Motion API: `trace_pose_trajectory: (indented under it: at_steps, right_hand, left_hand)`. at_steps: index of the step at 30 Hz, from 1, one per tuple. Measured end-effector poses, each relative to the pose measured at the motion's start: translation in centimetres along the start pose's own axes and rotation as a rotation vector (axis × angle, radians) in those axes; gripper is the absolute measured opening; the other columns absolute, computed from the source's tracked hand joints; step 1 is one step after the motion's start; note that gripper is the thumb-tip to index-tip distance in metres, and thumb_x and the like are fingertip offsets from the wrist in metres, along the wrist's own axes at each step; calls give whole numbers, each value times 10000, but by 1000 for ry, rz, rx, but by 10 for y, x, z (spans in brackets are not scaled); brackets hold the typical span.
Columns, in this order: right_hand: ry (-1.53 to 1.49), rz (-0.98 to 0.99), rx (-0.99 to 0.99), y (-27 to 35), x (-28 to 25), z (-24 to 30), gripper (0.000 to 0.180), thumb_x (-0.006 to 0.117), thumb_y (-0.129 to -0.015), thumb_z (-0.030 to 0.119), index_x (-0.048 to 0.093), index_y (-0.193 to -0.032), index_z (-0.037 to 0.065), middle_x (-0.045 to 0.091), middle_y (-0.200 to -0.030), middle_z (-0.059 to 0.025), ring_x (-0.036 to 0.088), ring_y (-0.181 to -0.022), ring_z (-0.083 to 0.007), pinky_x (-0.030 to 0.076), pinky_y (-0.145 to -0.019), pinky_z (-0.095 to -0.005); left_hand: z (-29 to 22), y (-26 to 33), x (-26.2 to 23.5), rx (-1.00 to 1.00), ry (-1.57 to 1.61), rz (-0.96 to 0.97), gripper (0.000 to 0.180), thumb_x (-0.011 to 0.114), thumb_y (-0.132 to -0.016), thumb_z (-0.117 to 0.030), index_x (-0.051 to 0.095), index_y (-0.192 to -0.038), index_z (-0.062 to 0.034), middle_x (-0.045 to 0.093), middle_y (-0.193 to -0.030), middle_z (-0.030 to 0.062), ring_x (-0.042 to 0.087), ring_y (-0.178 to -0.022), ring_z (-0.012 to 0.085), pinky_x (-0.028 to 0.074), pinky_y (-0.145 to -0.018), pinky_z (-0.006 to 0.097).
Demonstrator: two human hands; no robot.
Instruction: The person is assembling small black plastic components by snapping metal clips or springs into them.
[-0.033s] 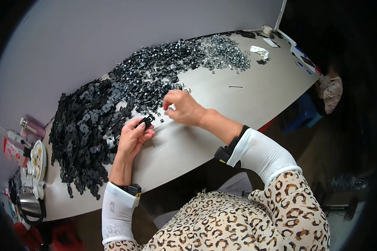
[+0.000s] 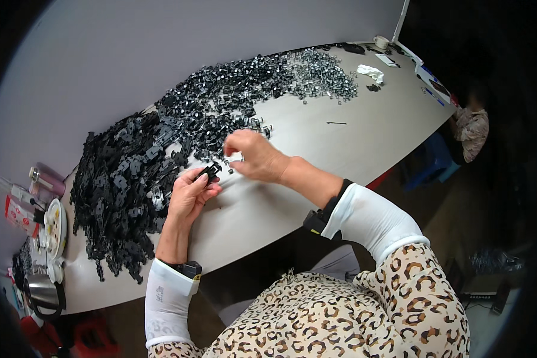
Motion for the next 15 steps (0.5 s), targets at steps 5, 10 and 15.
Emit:
trace_pose_trajectory:
  at_steps: [5,10,15]
  right_hand:
    - [0,102,-180,-12,24,21,380,646,-632,-69,486,-962,29,530,-923,-110,508,-903,-306,440,-791,-375]
    - [27,181,-143,-11,20,20,400,605,-614,-111,488,-982,-5,548,-935,-143,525,-928,-329,464,-804,-383]
    - [12,161,-124,-8,15,30,406,639,-623,-90,495,-992,0,549,-936,-139,528,-950,-326,468,-813,-380]
  left_hand:
    - [-2,5,-4,-17,0,5,198,536,-899,-58,529,-1035,85,640,-872,155,664,-683,198,572,-601,239]
    - [-5,4,-3,5,-34,64,162,589,-868,-67,567,-975,53,627,-762,109,604,-552,135,474,-447,196]
    - [-5,8,-2,-14,-91,31,156,607,-852,-55,572,-938,69,618,-727,109,583,-500,136,456,-421,193]
Point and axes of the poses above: each hand's wrist, its own y-axis away from the middle knuckle, its own x-axis out of the palm, z = x × y, the point moved 2 cm from there along -y, towards the middle knuckle
